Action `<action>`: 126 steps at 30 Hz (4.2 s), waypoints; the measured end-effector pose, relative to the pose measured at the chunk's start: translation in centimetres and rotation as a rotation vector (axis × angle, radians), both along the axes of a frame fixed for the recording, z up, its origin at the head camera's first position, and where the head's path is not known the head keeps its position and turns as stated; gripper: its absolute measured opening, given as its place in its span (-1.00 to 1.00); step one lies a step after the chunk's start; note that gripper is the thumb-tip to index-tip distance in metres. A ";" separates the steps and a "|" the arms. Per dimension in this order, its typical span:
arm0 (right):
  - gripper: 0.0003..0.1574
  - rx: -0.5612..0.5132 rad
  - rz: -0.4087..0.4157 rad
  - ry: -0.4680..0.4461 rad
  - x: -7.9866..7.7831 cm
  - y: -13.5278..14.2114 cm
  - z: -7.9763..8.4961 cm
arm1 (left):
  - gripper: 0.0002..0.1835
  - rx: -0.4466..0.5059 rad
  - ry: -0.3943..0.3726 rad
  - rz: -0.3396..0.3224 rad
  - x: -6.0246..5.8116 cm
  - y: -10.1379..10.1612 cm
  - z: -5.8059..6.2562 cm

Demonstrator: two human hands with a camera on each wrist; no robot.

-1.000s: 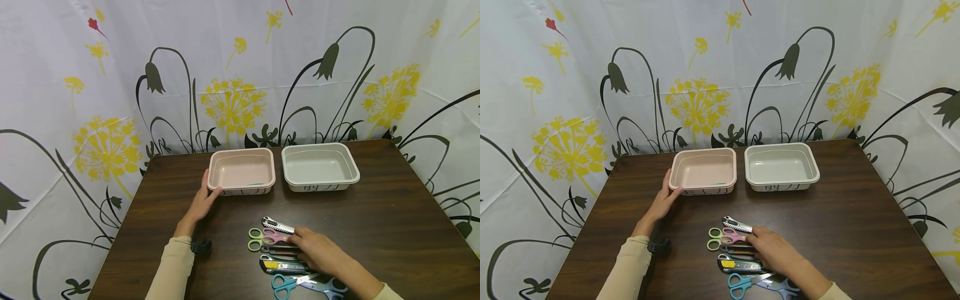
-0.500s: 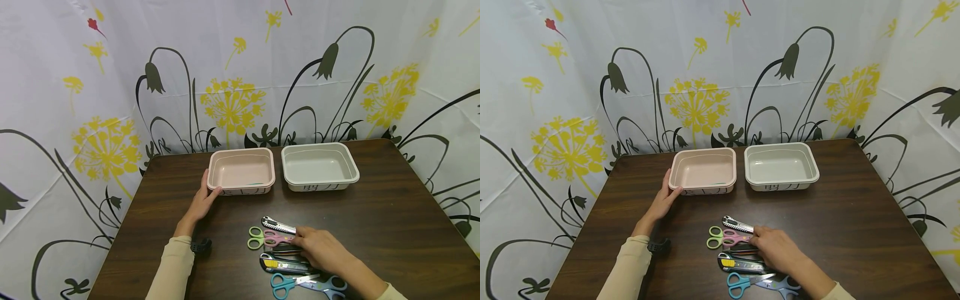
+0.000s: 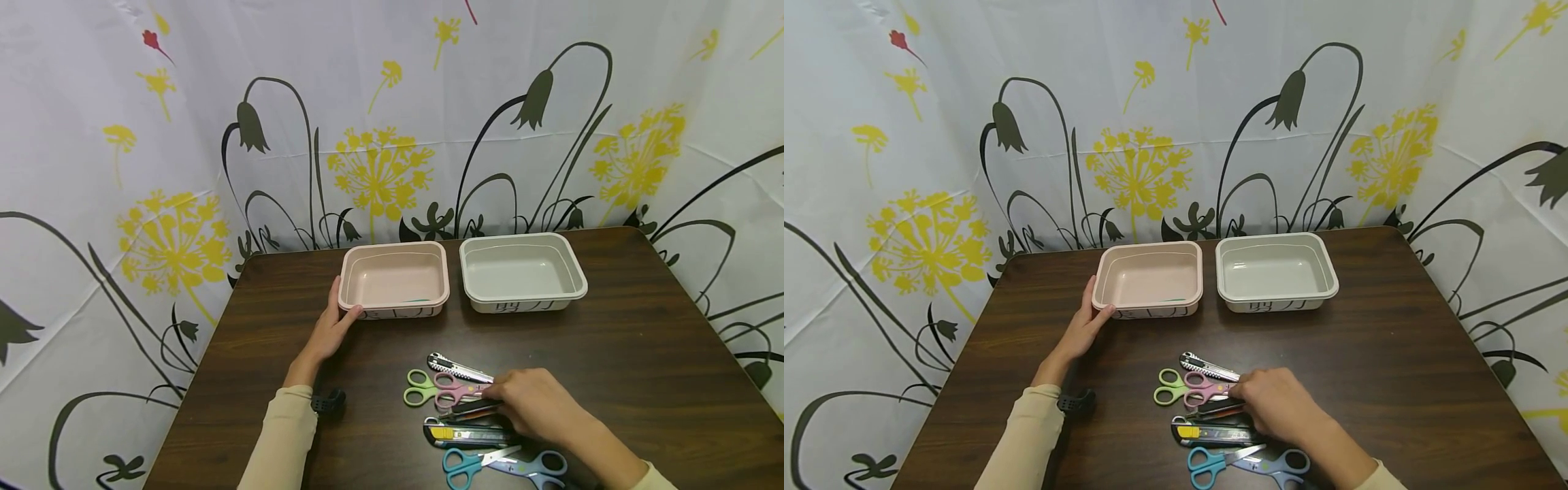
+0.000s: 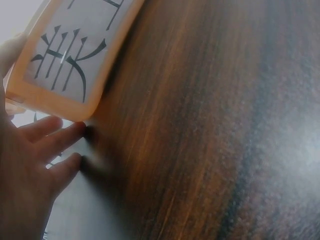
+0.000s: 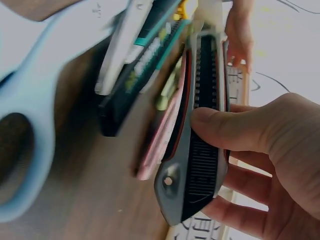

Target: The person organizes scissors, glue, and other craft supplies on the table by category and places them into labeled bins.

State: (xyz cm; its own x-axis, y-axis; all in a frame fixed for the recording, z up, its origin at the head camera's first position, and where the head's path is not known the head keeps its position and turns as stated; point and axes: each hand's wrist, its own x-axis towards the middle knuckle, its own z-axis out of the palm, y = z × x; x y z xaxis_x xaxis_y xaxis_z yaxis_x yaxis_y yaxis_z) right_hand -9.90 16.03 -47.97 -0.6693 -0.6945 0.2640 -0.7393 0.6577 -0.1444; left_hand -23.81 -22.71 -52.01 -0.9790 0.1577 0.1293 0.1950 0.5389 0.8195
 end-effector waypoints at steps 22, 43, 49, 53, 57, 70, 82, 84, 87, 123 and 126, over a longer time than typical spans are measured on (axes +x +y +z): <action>-0.71 -0.040 -0.071 0.071 -4.3 -1.5 2.1 | -0.11 0.029 -0.029 -0.023 1.0 0.6 2.4; -0.65 -0.085 -0.223 0.214 -10.1 -5.8 2.7 | -0.13 0.029 -0.033 -0.043 1.8 1.0 3.7; -0.67 -0.109 -0.257 0.202 -11.5 -6.7 2.7 | -0.14 0.032 -0.048 -0.035 1.8 1.1 3.7; -0.69 -0.118 -0.264 0.198 -12.2 -7.0 2.7 | -0.13 0.027 -0.039 -0.034 1.4 0.9 3.0; -0.69 -0.117 -0.262 0.197 -12.8 -7.5 2.6 | -0.12 0.013 -0.016 -0.016 0.4 0.2 0.8; -0.68 -0.170 -0.215 0.190 -14.5 -9.4 2.0 | -0.13 -0.001 -0.006 0.027 0.0 -0.1 -0.2; -0.71 -0.264 -0.179 0.052 -15.4 -11.2 1.2 | -0.12 0.030 -0.014 -0.008 0.1 -0.2 -0.1; -0.71 -0.278 -0.183 0.013 -15.5 -11.4 1.3 | -0.12 0.024 -0.015 0.001 0.1 -0.2 -0.1; -0.70 -0.296 -0.160 -0.044 -15.6 -11.6 1.4 | -0.12 0.015 -0.019 0.013 0.0 -0.3 -0.2; -0.60 0.019 0.022 -0.172 -16.0 -12.1 1.1 | -0.15 0.018 -0.017 0.009 0.0 -0.2 -0.3; -0.59 0.055 0.004 -0.190 -16.0 -12.2 1.1 | -0.15 0.006 -0.023 0.014 0.1 -0.2 -0.2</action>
